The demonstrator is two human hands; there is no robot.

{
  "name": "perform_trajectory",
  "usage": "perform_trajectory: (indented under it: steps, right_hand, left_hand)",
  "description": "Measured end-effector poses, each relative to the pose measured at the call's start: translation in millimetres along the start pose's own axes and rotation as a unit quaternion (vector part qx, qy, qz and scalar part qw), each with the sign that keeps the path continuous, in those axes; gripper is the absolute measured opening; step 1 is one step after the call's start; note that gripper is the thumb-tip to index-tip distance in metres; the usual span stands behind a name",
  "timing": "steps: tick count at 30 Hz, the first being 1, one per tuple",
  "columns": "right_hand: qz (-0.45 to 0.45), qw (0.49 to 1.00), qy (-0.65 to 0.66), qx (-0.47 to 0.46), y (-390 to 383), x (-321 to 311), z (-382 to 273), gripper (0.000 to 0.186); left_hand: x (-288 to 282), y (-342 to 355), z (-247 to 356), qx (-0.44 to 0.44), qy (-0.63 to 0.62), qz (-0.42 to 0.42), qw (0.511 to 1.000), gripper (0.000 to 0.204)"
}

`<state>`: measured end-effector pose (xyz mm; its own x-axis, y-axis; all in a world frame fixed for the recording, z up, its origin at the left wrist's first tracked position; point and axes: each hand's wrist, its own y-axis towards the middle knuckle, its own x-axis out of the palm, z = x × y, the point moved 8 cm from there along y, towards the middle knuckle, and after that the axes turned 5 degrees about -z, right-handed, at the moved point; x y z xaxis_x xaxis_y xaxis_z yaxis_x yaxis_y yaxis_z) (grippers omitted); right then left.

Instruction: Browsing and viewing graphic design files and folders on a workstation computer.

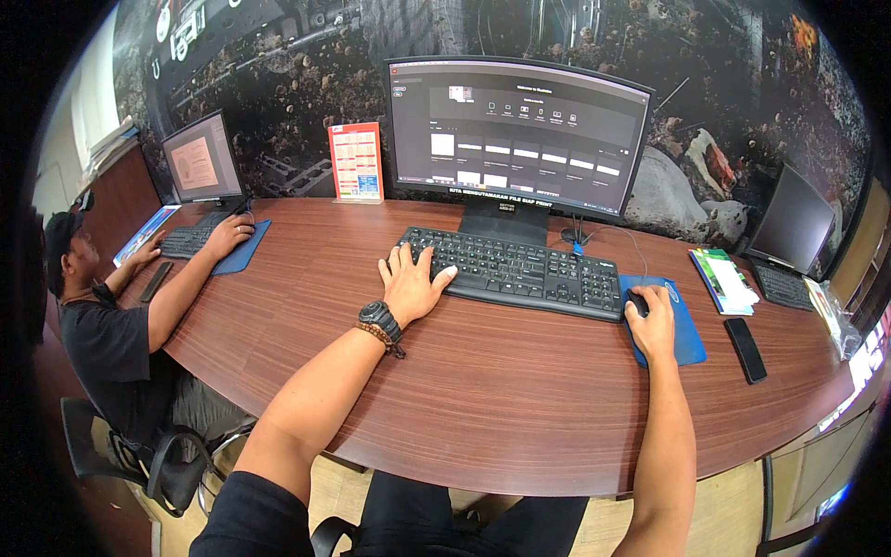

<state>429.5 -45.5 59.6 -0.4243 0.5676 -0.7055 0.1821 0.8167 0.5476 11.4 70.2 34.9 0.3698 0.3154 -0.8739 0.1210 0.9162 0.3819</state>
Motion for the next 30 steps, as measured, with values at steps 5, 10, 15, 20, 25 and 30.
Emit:
perform_trajectory:
  steps: [5,10,15,20,25,30]
  right_hand:
    - [-0.008,1.0,0.002,0.006,0.5,0.6,0.7,0.029]
    - [-0.005,1.0,-0.004,0.021,-3.1,-2.7,-4.9,0.031]
    - [-0.011,0.999,-0.008,0.031,-1.8,-0.1,-2.2,0.032]
    - [-0.003,1.0,-0.001,0.028,-1.8,-1.3,-1.2,0.032]
    - [-0.008,0.999,-0.008,0.038,0.3,1.4,-2.4,0.033]
    - [-0.01,0.999,-0.005,0.042,-1.3,-0.3,-0.9,0.034]
  left_hand:
    - [0.1,-0.1,-0.7,-0.002,-0.006,-0.001,1.0,0.079]
    - [-0.2,-2.4,0.6,0.004,0.0,0.002,1.0,0.08]
    - [3.3,-1.1,-1.0,0.005,0.008,0.006,1.0,0.08]
    - [-0.3,-0.3,0.4,0.01,0.011,0.013,1.0,0.08]
    - [0.2,1.3,-2.1,0.009,0.004,0.017,1.0,0.077]
    - [-0.1,-0.6,0.7,0.011,0.003,0.014,1.0,0.077]
